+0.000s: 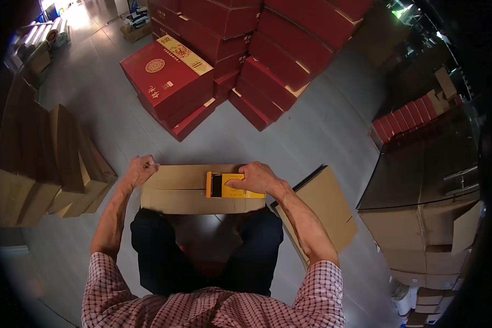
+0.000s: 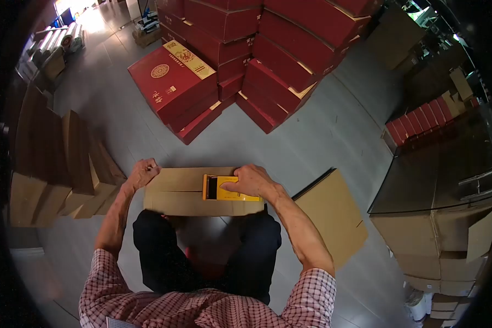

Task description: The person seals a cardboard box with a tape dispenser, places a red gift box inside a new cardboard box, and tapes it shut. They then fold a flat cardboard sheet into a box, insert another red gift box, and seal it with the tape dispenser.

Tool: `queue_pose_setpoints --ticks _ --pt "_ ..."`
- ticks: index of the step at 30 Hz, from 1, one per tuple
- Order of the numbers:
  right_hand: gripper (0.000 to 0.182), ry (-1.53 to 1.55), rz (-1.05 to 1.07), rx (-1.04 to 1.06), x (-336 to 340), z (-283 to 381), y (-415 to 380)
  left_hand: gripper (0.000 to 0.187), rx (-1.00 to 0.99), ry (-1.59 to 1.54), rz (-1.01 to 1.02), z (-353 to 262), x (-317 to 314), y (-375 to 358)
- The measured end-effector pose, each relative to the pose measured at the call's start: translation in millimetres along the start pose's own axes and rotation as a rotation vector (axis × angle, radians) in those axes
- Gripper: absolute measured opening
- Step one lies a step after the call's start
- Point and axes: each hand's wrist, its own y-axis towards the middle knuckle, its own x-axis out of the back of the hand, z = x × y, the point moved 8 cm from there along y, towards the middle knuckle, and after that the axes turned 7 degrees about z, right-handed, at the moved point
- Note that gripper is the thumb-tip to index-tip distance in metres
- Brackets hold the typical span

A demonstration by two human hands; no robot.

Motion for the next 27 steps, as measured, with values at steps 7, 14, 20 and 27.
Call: queue_pose_setpoints --ticks 7,14,20,27 --pt "0.064 0.03 0.049 0.029 -9 -4 2 0.047 -0.609 0.005 0.623 -232 -124 109" --pt "0.063 0.042 -0.015 0.104 -1 -49 -26 0.056 -0.475 -0.154 0.706 -271 -144 125" --pt "0.055 0.049 -0.036 -0.143 43 -188 -118 0.064 -0.43 -0.257 0.731 -272 -148 125" --pt "0.054 0.183 -0.004 -0.182 46 -234 -136 0.073 -0.408 -0.273 0.763 -296 -164 129"
